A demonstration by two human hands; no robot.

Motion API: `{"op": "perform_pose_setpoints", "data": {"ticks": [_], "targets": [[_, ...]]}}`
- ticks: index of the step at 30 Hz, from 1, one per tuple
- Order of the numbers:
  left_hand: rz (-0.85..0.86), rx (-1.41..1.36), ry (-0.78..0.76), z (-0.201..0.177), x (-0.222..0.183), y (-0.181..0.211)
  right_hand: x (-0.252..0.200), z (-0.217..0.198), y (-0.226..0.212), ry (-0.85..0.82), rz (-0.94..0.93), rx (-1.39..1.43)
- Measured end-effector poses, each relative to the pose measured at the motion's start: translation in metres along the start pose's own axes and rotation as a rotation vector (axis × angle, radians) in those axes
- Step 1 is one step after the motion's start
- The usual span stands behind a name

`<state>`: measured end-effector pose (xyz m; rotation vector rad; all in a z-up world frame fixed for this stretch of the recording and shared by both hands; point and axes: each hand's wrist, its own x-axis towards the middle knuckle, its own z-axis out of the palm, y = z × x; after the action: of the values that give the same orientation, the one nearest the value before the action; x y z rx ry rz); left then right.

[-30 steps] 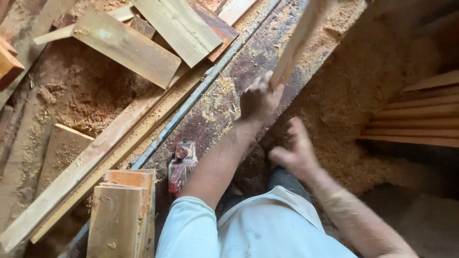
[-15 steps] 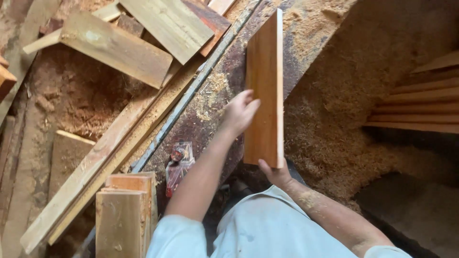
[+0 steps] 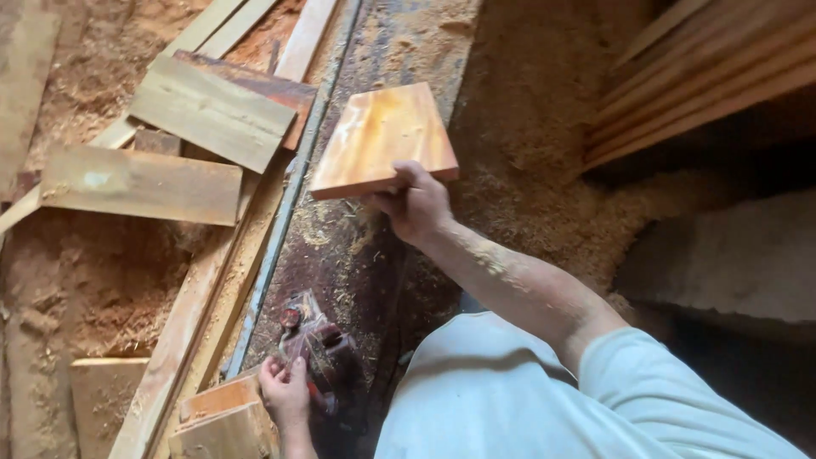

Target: Using an electric hand planer to smooth the surfaces and edges of multiple wood planks on a workbench.

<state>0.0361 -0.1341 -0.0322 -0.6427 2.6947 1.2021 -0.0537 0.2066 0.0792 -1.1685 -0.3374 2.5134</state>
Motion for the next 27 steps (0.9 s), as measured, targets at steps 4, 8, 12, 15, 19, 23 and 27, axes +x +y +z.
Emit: {"op": "perform_pose_setpoints", "data": {"ticks": [4, 8, 12, 15, 19, 23, 27], "targets": [[-0.058, 0.05, -0.166, 0.009, 0.004, -0.037, -0.023, 0.022, -0.003, 0.039, 0.01, 0.014], [-0.24, -0.037, -0.144, 0.011, -0.005, -0.041, -0.027, 0.022, -0.002, -0.005, 0.002, 0.038], [-0.314, -0.394, -0.197, 0.01, -0.015, -0.034, -0.022, 0.019, 0.007, 0.01, -0.016, 0.011], [-0.412, -0.154, -0.238, -0.004, -0.021, 0.009, -0.04, 0.011, 0.004, -0.068, 0.126, -0.293], [-0.428, -0.529, -0.21, 0.005, -0.014, 0.008, -0.021, -0.061, 0.046, -0.35, -0.337, -0.734], [-0.366, -0.565, -0.192, -0.018, -0.032, 0.024, -0.001, -0.124, 0.091, -0.549, -0.604, -1.285], [-0.255, -0.581, -0.167, -0.052, -0.082, 0.111, 0.002, -0.133, 0.116, -0.39, -0.488, -1.624]]}}
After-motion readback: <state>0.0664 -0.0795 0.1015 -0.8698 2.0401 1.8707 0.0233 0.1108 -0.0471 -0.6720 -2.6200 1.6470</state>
